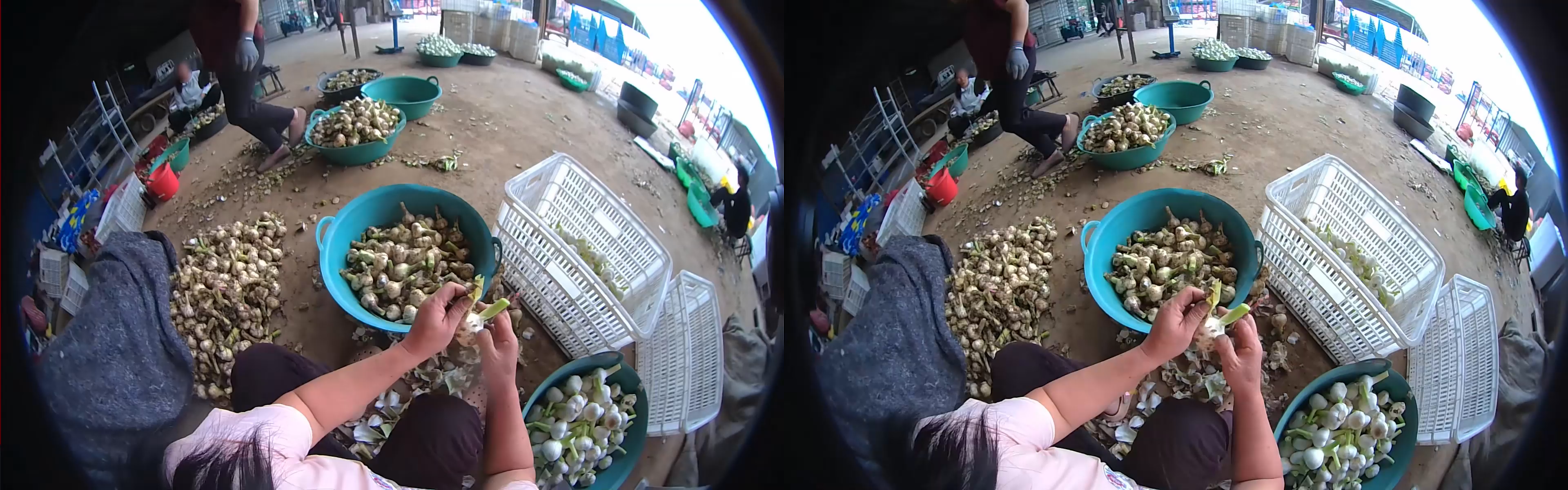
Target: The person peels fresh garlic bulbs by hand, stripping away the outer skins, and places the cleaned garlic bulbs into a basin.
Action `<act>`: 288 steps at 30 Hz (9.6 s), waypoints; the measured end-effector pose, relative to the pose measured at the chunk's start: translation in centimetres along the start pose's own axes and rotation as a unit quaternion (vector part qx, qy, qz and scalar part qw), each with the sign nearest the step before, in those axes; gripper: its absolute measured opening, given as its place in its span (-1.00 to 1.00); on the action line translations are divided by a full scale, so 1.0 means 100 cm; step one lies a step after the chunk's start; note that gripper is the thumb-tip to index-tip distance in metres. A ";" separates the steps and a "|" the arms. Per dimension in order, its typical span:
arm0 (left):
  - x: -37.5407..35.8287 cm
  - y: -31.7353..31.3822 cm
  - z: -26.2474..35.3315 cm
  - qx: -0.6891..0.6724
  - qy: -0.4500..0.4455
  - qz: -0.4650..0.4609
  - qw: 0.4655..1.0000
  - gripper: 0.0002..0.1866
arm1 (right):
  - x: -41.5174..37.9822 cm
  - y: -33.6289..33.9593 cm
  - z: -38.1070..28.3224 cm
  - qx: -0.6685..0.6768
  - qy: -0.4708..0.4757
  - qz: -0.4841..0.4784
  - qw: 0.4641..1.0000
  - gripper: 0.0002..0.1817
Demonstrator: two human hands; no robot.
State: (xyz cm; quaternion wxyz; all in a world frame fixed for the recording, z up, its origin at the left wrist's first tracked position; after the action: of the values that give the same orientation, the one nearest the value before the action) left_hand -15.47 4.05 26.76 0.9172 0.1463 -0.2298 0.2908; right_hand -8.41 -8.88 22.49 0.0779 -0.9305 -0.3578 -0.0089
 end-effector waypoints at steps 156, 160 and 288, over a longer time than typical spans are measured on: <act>-0.161 0.236 0.277 -0.254 -0.250 0.094 0.929 -0.72 | -0.033 -0.096 -0.031 0.313 -0.162 0.132 0.926 -0.80; -0.161 0.230 0.271 -0.176 -0.308 0.049 0.934 -0.64 | -0.038 -0.080 -0.029 0.302 -0.156 0.194 0.920 -0.78; -0.057 -0.068 -0.227 -0.303 0.523 -0.055 0.794 -0.82 | 0.008 0.053 0.142 -0.396 0.075 0.155 0.902 -0.60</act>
State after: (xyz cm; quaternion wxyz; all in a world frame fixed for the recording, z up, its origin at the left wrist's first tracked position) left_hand -7.86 5.20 3.64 0.9093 -0.3012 0.2175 0.1876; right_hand -4.82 -10.10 7.73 -0.2704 -0.9249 -0.1691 -0.2071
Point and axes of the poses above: each hand's wrist, its own x-axis towards the middle knuckle, its own y-axis out of the back of the hand, z = x × y, the point moved 1 cm from there along x, towards the middle knuckle, and after that the axes turned 12 degrees about -y, right-handed, at the moved point
